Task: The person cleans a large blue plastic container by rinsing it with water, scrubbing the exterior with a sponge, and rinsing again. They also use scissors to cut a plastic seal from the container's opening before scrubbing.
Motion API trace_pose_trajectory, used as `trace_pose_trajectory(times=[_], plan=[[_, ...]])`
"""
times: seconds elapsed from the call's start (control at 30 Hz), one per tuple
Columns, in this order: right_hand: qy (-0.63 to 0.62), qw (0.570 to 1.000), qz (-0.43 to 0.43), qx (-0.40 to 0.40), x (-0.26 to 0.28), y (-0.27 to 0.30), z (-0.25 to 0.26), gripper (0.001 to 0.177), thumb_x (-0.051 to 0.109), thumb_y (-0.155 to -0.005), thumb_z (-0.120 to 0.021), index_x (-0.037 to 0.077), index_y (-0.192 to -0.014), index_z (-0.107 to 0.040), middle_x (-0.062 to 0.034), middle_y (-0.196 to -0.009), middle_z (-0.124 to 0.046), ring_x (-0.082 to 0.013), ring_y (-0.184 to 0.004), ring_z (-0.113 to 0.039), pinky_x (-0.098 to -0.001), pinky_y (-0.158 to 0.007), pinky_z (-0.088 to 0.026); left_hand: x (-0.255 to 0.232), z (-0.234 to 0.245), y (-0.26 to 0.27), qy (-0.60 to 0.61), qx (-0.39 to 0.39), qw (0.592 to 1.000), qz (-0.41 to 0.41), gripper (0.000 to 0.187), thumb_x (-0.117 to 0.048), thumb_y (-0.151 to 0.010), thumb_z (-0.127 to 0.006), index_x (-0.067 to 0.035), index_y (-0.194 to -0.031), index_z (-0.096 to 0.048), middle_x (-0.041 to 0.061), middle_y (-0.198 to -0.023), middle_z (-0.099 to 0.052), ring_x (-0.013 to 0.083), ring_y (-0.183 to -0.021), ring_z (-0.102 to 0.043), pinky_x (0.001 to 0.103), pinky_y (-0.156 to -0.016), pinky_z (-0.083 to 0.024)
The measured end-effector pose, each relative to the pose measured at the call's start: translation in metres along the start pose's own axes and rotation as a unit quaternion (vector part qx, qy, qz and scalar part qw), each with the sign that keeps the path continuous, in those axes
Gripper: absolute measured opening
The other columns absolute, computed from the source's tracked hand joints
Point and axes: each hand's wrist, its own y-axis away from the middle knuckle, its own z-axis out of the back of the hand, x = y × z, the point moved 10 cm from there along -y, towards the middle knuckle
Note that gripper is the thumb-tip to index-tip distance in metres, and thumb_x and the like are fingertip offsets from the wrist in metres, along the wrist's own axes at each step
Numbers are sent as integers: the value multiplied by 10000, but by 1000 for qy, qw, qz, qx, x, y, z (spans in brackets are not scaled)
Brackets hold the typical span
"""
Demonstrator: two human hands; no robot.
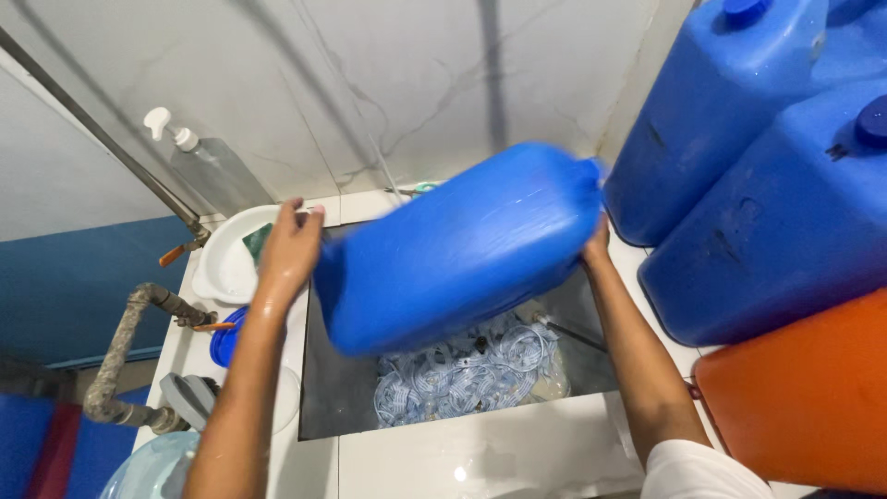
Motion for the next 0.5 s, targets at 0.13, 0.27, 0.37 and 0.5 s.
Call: trace_pose_trajectory(times=[0.13, 0.27, 0.37, 0.5], plan=[[228, 957, 172, 47, 49, 9, -44, 598, 234, -747, -762, 31, -1296, -641, -186, -962, -706, -399, -879, -685, -528, -747, -528, 33, -105, -13, -32, 45, 990, -127, 709, -528, -921, -657, 30, -1352, -587, 281, -1329, -625, 427, -1243, -594, 483, -1020, -467], [289, 853, 381, 207, 76, 70, -152, 673, 206, -710, -765, -15, -1329, -623, -161, -953, -704, -355, -915, -686, -509, -765, -517, 92, -237, 14, -135, 230, 962, -65, 591, -394, -781, -735, 24, -1192, -661, 294, -1081, -714, 453, -1038, -687, 521, -906, -542], [244, 795, 432, 347, 65, 85, -214, 679, 205, -687, -797, -30, -1304, -636, -173, -1006, -707, -342, -962, -678, -482, -801, -522, 137, -246, 26, -106, 145, 983, -31, 571, -269, -781, -757, 87, -1186, -570, 342, -1036, -686, 481, -1011, -677, 547, -898, -534], [155, 823, 137, 529, 13, 10, -290, 272, 147, -839, -691, -71, -968, -789, -207, -891, -785, -263, -799, -747, -445, -777, -600, 172, -250, 34, -79, 100, 992, 11, 585, -282, -803, -765, 91, -1195, -544, 361, -1022, -676, 496, -995, -677, 547, -892, -540]])
